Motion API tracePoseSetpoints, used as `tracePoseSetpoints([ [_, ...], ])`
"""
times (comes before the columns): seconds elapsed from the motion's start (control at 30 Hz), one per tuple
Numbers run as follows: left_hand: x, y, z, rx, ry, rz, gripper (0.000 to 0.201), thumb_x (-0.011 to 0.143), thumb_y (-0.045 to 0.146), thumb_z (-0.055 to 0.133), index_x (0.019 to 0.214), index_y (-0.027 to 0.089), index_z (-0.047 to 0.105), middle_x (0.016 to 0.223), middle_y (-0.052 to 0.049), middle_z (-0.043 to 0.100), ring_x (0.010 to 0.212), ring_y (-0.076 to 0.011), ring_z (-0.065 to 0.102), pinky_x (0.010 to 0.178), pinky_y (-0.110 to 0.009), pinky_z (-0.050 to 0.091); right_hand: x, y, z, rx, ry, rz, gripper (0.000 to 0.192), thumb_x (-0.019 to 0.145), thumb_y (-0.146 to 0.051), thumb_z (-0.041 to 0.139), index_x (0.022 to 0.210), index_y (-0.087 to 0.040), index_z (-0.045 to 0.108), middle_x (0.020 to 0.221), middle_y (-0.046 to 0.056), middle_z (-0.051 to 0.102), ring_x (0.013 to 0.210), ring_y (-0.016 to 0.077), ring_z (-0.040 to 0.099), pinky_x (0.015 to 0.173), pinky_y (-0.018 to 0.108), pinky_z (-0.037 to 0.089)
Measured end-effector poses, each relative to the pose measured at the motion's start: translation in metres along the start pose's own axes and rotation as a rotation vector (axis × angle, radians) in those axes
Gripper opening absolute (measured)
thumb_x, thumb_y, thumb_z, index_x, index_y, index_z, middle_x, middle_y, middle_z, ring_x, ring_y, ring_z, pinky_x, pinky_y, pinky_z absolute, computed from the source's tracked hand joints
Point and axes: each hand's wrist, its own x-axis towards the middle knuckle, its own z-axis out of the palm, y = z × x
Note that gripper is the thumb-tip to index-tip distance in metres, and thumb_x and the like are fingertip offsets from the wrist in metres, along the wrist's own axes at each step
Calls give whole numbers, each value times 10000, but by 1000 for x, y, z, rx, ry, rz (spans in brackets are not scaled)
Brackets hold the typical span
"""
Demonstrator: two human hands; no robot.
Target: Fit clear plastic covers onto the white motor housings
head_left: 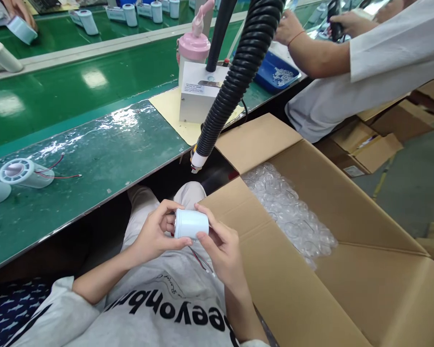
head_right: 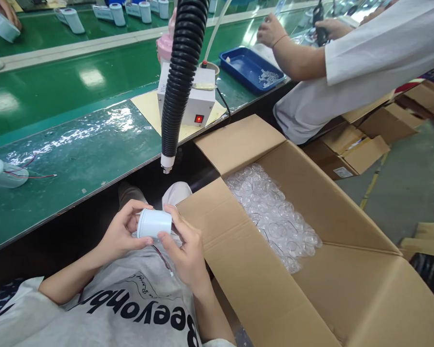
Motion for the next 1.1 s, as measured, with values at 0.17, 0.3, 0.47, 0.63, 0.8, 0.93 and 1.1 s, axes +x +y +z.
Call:
tracePoseSetpoints([
  [0.17, 0, 3, -1, 17, 30, -19, 581, 629, 323, 928, 1042, 203, 536, 916, -11, 681, 712, -133, 690, 588, -197, 528, 1, -2, 11, -70, 107, 3, 276, 926, -313, 635, 1114, -184, 789, 954, 28, 796, 686, 163, 686, 611, 243, 545],
  [0.3, -2, 2, -2, 62, 46, -32, 614, 608, 362, 939, 1035, 202, 528, 878, -10, 691, 684, -136, 685, 585, -210, 542, 5, 2, 20, -65, 183, 31, 275, 920, -361, 625, 1006, -177, 810, 898, 36, 797, 610, 156, 645, 525, 246, 493],
  [0.47, -6, -5, 1, 172, 83, -23, 610, 579, 363, 952, 1009, 194, 553, 876, -23, 695, 703, -149, 684, 606, -232, 566, 11, 14, 26, 31, 290, 62, 253, 901, -368, 655, 860, -195, 835, 888, 67, 821, 808, 252, 768, 739, 335, 613],
  [0.63, -5, -1, 0, 66, 0, -59, 600, 613, 346, 939, 1025, 202, 526, 841, -8, 683, 688, -141, 679, 596, -222, 559, 7, 17, 13, 263, 177, 184, 396, 988, -478, 569, 912, -207, 849, 957, 89, 823, 923, 266, 780, 799, 355, 636],
  [0.8, -4, 6, 0, -3, -16, -35, 571, 628, 308, 928, 1006, 209, 512, 914, -18, 691, 709, -138, 701, 588, -201, 540, 0, 0, -3, 195, -62, 150, 369, 932, -386, 675, 1255, -225, 755, 1163, 83, 786, 1005, 263, 759, 833, 343, 634],
  [0.93, -6, 3, -1, 25, 0, -55, 584, 615, 327, 938, 1006, 205, 521, 847, -12, 696, 692, -142, 691, 598, -213, 552, 0, -4, 2, 81, -29, 111, 309, 880, -278, 716, 1175, -212, 780, 1039, 46, 806, 823, 204, 752, 696, 262, 606],
  [1.1, -9, -2, -3, 103, 43, -45, 597, 577, 340, 955, 1000, 191, 561, 843, -15, 689, 698, -141, 674, 613, -224, 568, 6, 5, 15, 73, 134, 105, 188, 874, -288, 708, 988, -214, 838, 966, 48, 824, 806, 210, 762, 705, 270, 597],
])
